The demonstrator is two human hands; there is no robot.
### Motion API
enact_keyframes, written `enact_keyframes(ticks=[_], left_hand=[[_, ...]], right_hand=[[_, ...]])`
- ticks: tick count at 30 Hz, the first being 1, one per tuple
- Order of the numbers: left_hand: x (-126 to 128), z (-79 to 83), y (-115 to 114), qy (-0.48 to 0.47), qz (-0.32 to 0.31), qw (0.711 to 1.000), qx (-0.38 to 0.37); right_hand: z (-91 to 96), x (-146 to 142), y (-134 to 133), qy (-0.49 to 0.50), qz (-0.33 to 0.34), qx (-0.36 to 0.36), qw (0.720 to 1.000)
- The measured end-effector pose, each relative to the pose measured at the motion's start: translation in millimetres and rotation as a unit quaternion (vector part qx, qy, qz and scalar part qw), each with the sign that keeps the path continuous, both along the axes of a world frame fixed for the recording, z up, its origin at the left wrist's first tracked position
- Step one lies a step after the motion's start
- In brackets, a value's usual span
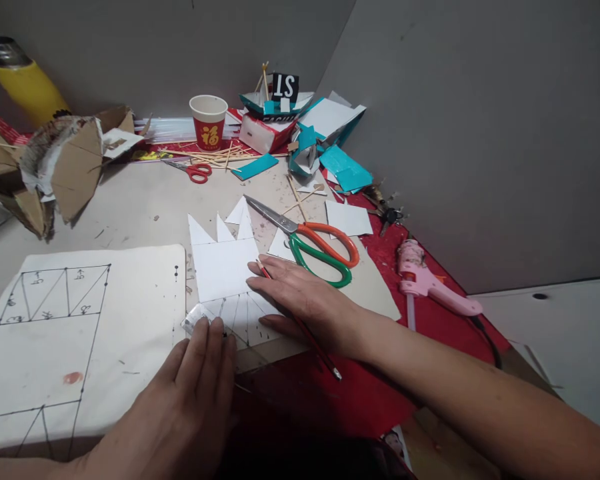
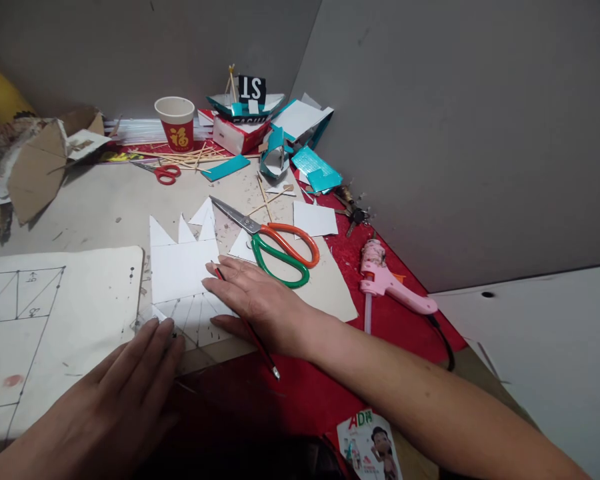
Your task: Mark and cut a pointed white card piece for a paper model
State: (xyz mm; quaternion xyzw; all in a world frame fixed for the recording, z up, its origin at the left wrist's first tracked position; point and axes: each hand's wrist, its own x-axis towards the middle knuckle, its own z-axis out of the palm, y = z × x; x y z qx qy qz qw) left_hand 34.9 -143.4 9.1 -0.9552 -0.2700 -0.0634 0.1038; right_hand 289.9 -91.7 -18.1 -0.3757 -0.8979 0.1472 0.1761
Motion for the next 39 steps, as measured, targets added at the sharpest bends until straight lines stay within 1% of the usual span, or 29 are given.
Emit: enact_keyframes(ticks=[4,15,17,19,21,24,28,32,36,39], left_hand=[[-1.2,-1.2,0.2,0.006,-0.008,1.000,-0.002],[-0.9,1.1,0.7,0.006,-0.018,1.000,-0.004],[-1.7,-1.7,1.0,0.001,-0.026,1.000,-0.002],[-2.0,-7.7,1.1,-0.004,-0.031,1.000,0.001],[-1.4,-15.2,0.4,-0.010,-0.019,1.000,0.009],[0.3,-22.9,-2.1,-0.003,0.026,1.000,0.007],[1.8,-21.8,-4.3,0.029,0.046,0.998,-0.010],[1.1,-20.2,-2.7,0.027,0.043,0.999,-0.019],[0.0,-23.2,-0.9,0.032,0.037,0.998,-0.041],[-0.5,-24.7,-0.4,0.028,0.042,0.998,-0.045]], right_hand=[[-0.3,0.7,-0.4,0.007,0.003,0.017,1.000],[-1.8,0.9,0.0,0.010,0.003,0.017,1.000],[-0.6,0.5,-0.1,0.009,0.005,0.016,1.000],[1.0,0.0,-0.3,0.004,0.004,0.014,1.000],[2.3,-0.6,-0.6,-0.007,0.002,0.013,1.000],[3.0,-1.2,-0.9,-0.019,0.003,0.029,0.999],[4.3,-1.5,-1.4,-0.020,0.002,0.045,0.999],[10.5,-0.7,-0.9,-0.034,0.002,0.012,0.999],[19.8,0.9,1.3,-0.043,0.004,-0.036,0.998],[25.6,2.0,3.8,-0.050,0.016,-0.053,0.997]])
